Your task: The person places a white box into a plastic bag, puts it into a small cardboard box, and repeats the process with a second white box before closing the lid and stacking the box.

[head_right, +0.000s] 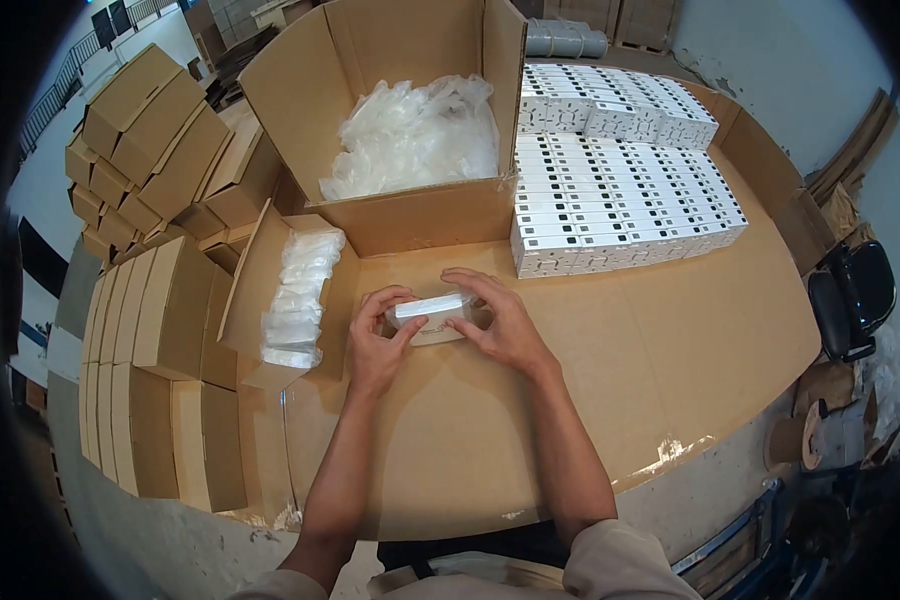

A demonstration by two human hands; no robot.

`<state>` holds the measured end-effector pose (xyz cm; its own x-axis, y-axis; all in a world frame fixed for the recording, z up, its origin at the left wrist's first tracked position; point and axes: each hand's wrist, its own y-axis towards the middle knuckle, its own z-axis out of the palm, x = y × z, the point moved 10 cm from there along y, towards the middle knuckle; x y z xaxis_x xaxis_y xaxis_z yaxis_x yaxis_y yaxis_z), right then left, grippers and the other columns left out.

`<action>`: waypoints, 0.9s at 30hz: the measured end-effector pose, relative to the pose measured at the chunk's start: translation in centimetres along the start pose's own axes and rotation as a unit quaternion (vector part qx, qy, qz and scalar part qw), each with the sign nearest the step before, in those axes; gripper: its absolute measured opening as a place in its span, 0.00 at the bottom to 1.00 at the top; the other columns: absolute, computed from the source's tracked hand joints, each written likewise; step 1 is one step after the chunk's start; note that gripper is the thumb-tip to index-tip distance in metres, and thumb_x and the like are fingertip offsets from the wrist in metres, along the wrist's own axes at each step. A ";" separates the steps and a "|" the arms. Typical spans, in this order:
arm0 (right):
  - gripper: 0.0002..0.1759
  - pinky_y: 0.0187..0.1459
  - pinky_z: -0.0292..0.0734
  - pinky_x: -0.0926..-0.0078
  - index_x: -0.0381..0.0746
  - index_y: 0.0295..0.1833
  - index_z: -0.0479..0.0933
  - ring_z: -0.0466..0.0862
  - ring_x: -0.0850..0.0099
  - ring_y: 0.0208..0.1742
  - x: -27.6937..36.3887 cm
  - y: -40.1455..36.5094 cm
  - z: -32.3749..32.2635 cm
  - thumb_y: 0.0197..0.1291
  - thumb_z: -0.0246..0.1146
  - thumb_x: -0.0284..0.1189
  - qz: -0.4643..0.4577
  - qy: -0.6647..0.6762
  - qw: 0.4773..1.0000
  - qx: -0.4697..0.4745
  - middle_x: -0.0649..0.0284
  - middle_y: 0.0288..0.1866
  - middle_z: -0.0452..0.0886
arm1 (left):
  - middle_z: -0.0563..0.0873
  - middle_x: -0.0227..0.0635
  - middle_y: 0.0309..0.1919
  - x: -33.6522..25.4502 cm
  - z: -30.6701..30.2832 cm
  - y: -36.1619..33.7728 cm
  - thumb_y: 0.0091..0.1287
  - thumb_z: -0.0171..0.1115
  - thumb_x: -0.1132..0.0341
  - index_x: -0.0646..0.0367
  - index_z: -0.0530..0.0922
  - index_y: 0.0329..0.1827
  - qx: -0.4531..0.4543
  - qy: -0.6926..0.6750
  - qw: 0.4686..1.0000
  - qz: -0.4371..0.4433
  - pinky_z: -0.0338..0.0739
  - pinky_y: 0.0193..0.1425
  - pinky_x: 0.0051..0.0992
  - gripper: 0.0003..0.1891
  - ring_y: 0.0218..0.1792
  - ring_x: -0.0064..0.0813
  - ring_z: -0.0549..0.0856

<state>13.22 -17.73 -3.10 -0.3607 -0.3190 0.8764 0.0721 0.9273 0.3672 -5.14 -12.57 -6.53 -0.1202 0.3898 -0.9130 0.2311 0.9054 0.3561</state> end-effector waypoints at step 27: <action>0.17 0.42 0.86 0.76 0.31 0.61 0.79 0.86 0.74 0.42 1.3 -1.1 3.4 0.68 0.67 0.13 -0.008 0.233 0.970 -0.063 0.57 0.52 0.84 | 0.67 0.50 0.79 -2.7 -2.7 -14.7 0.72 0.67 0.53 0.62 0.68 0.78 0.109 0.370 0.923 -0.009 0.57 0.83 0.51 0.35 0.80 0.55 0.63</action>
<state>9.52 -18.51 -3.45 0.0952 -0.4153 0.9047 0.1945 0.8991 0.3922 -10.84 -26.48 -8.73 -0.7333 0.4564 -0.5040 0.4011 0.8889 0.2212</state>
